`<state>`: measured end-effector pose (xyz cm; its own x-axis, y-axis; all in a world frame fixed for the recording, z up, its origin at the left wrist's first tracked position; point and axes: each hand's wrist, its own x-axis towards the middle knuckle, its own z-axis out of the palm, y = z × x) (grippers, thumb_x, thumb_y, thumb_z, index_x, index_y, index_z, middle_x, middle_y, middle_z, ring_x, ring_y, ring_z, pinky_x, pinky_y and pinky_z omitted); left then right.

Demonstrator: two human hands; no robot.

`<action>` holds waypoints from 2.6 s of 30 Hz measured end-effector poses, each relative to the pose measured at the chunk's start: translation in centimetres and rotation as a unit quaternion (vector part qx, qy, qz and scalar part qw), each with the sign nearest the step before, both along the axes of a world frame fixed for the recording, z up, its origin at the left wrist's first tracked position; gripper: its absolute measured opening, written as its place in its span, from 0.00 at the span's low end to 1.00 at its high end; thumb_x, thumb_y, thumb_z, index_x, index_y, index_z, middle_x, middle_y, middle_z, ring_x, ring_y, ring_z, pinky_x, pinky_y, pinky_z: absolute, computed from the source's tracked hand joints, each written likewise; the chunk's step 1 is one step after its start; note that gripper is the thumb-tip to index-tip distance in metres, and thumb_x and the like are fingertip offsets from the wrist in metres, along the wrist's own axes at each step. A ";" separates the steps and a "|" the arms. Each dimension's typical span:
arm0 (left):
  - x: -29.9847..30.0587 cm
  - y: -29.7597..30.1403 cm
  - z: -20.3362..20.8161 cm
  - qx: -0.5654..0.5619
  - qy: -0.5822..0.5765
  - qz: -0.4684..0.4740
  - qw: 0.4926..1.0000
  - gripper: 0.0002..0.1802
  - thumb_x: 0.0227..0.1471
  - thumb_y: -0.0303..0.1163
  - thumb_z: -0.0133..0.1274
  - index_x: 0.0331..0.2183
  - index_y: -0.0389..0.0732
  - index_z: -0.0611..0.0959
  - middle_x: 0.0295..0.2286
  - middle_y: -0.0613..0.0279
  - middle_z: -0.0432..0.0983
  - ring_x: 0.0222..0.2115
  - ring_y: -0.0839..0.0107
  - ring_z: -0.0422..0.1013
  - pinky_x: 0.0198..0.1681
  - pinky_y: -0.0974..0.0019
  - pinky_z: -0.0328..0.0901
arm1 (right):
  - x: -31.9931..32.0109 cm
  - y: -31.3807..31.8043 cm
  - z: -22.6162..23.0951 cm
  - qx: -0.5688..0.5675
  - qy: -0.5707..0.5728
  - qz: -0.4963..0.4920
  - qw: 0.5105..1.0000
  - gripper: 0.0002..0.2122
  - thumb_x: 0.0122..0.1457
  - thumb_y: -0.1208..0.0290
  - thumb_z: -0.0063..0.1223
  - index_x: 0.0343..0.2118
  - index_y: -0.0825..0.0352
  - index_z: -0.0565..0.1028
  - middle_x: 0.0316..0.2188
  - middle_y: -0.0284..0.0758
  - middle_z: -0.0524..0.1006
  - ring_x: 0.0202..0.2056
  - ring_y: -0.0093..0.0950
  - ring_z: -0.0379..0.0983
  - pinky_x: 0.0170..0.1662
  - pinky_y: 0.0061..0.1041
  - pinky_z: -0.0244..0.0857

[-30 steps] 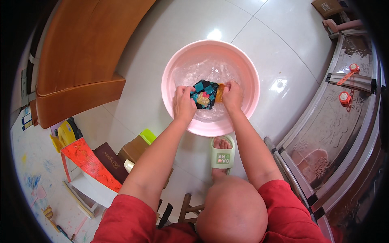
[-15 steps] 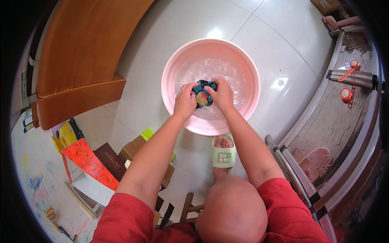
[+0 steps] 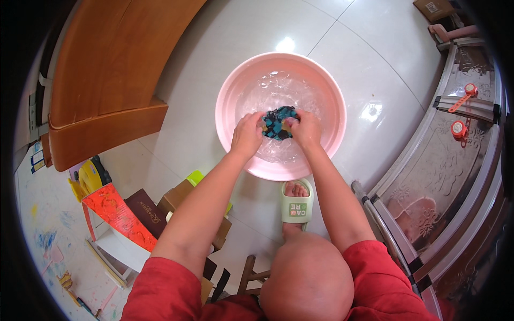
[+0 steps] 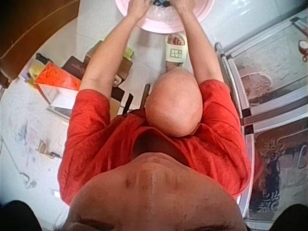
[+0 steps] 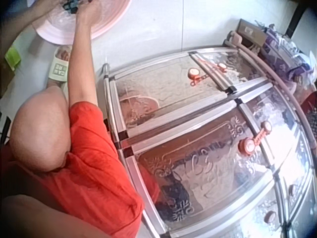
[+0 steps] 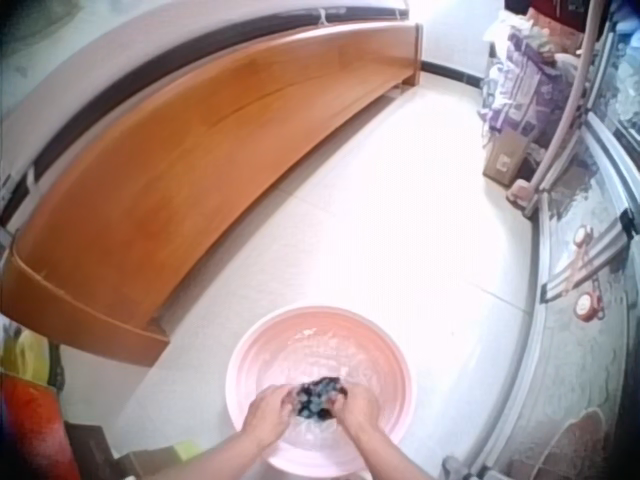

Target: The person washes a cloth in a basin of water, uses it to wipe several sides of a shoebox, and then places a pair of sneakers into the box.

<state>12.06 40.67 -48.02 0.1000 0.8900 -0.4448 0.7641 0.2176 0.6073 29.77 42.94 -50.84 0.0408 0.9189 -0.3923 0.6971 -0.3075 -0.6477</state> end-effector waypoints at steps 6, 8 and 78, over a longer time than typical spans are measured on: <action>0.9 3.1 3.6 -0.114 -0.238 0.104 0.959 0.14 0.48 0.26 0.60 0.38 0.40 0.75 0.37 0.64 0.72 0.33 0.75 0.71 0.40 0.68 0.67 | 0.0 1.0 3.9 -0.155 0.529 -0.203 0.809 0.11 0.55 0.67 0.56 0.25 0.70 0.75 0.20 0.32 0.74 0.24 0.20 0.70 0.28 0.21 0.64; 1.4 3.7 4.5 -0.152 -0.280 0.130 0.939 0.12 0.47 0.26 0.61 0.35 0.40 0.75 0.34 0.65 0.73 0.33 0.76 0.71 0.40 0.70 0.66 | 0.2 0.7 3.3 -0.158 0.570 -0.289 0.753 0.11 0.55 0.64 0.57 0.28 0.68 0.73 0.23 0.31 0.73 0.23 0.20 0.68 0.27 0.20 0.61; 2.0 3.1 7.5 -0.066 -0.255 0.116 0.958 0.18 0.45 0.33 0.63 0.38 0.40 0.75 0.48 0.54 0.68 0.51 0.66 0.65 0.53 0.66 0.60 | 1.3 0.9 6.2 -0.207 0.667 -0.123 0.705 0.30 0.55 0.58 0.59 0.57 0.66 0.63 0.48 0.39 0.69 0.43 0.27 0.72 0.42 0.25 0.67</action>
